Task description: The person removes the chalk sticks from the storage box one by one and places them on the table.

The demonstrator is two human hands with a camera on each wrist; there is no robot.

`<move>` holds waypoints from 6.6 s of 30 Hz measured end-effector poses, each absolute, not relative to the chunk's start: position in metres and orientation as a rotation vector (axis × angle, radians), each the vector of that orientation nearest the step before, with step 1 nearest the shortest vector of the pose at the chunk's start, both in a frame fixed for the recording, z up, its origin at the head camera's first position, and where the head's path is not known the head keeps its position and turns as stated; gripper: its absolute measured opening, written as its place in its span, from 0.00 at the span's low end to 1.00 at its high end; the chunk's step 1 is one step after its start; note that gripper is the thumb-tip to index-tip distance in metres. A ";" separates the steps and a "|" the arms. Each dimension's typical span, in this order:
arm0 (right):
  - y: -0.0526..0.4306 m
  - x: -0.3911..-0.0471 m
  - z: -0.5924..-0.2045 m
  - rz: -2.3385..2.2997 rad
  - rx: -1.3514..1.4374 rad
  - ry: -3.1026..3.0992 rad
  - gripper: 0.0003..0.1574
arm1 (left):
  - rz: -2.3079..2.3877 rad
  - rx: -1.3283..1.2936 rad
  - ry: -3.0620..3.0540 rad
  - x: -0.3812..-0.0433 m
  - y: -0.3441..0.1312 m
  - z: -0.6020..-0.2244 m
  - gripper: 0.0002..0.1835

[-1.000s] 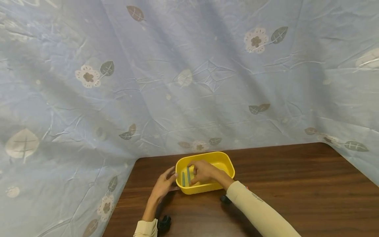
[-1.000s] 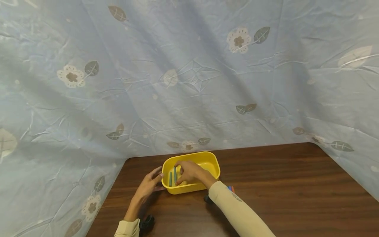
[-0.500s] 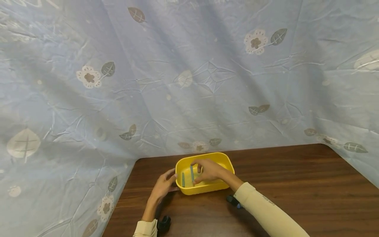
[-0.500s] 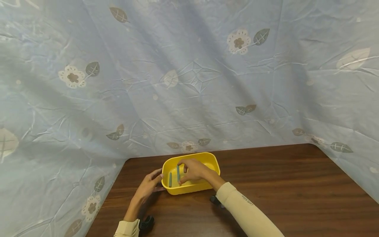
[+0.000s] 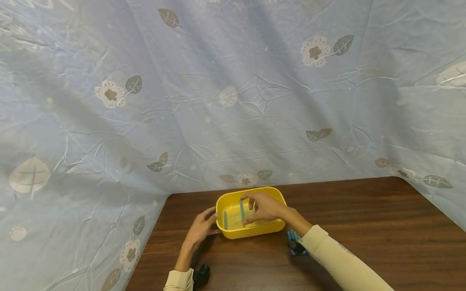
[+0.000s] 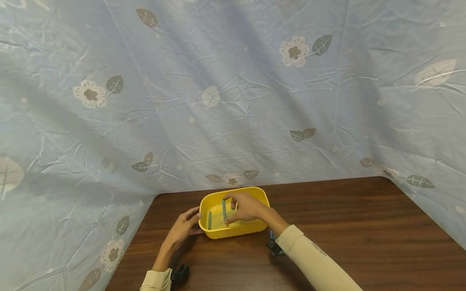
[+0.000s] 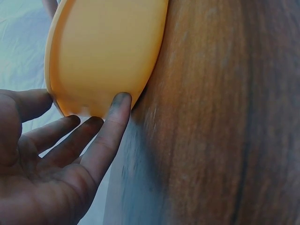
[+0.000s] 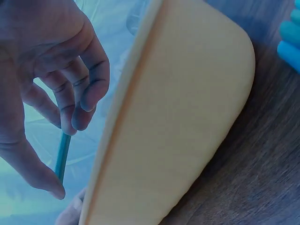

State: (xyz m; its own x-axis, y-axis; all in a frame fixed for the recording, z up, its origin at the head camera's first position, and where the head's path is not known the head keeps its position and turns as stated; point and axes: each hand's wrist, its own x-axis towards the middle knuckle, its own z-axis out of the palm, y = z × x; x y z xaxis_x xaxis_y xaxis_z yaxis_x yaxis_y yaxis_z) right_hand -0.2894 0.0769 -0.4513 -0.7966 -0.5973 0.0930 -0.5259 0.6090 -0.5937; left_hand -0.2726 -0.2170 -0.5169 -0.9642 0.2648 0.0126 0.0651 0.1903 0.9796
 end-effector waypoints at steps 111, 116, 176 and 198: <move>0.260 -0.205 -0.511 -1.099 -0.768 2.575 0.49 | 1.886 0.246 2.313 -0.269 -0.214 -0.516 0.27; 0.260 -0.205 -0.511 -1.089 -0.761 2.574 0.49 | 1.884 0.257 2.310 -0.270 -0.215 -0.517 0.28; 0.033 -0.320 -0.494 -1.084 -0.783 2.575 0.54 | 1.867 0.291 2.293 -0.269 -0.215 -0.516 0.29; 0.002 -0.325 -0.509 -1.033 -0.740 2.570 0.52 | 1.870 0.312 2.279 -0.270 -0.215 -0.515 0.29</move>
State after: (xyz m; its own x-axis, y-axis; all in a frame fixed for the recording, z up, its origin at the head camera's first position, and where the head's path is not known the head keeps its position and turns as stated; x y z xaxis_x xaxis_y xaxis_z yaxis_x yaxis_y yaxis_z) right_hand -0.3252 0.0024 -0.5095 -0.8319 -0.5516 -0.0601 -0.3565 0.6144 -0.7039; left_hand -0.2695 -0.2152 -0.5145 -0.9624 0.2716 -0.0040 0.0491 0.1882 0.9809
